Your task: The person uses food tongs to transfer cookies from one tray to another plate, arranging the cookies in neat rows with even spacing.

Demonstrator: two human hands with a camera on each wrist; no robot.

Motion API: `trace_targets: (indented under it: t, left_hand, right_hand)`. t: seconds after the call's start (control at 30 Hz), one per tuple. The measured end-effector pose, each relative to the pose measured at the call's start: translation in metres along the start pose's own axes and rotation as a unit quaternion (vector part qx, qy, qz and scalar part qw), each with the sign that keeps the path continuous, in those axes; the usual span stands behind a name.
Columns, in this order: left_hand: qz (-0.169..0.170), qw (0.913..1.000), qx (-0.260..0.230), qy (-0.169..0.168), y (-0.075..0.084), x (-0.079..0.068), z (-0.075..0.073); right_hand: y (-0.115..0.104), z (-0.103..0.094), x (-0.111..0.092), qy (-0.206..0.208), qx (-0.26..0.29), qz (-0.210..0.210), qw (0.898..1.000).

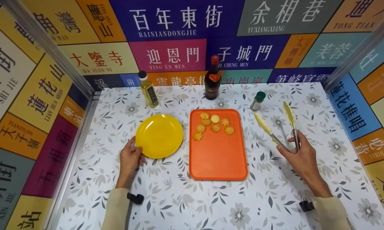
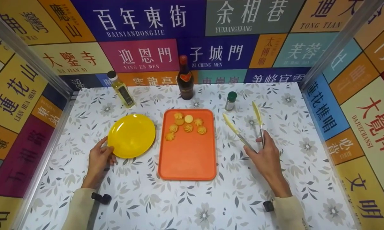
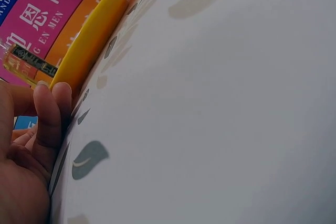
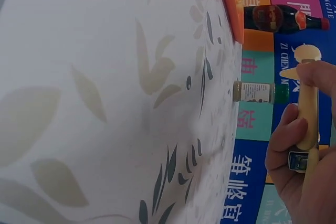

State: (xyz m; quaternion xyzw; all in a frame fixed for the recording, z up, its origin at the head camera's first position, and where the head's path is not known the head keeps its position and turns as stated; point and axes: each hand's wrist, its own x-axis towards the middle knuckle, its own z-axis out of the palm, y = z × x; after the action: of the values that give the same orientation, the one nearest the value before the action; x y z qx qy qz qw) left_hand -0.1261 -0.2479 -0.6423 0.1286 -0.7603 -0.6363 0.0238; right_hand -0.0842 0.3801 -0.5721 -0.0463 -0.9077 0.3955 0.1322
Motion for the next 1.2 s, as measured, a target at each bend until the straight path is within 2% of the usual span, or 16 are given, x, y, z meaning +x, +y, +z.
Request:
trace_targets:
  t: [0.13, 0.3, 0.7, 1.03, 1.2]
  left_hand:
    - [0.0, 1.0, 0.002, -0.001, 0.0, 0.001, 0.001]
    - [-0.012, 0.9999, 0.006, -0.001, 0.0, 0.003, 0.002]
    - [-0.026, 0.9997, 0.002, -0.002, 0.003, 0.004, 0.002]
    - [-0.007, 1.0, 0.006, 0.004, -0.002, 0.005, 0.003]
    - [-0.008, 0.9999, 0.01, 0.009, -0.002, 0.003, 0.002]
  right_hand:
    - [-0.002, -0.002, 0.001, 0.009, -0.006, 0.014, 1.0]
    - [-0.006, -0.006, 0.001, -0.003, -0.027, 0.022, 0.999]
    - [-0.012, -0.005, 0.005, -0.004, -0.031, -0.046, 0.998]
    - [-0.02, -0.007, 0.009, -0.021, -0.047, -0.06, 0.997]
    - [-0.023, -0.007, 0.011, -0.042, -0.061, -0.065, 0.995]
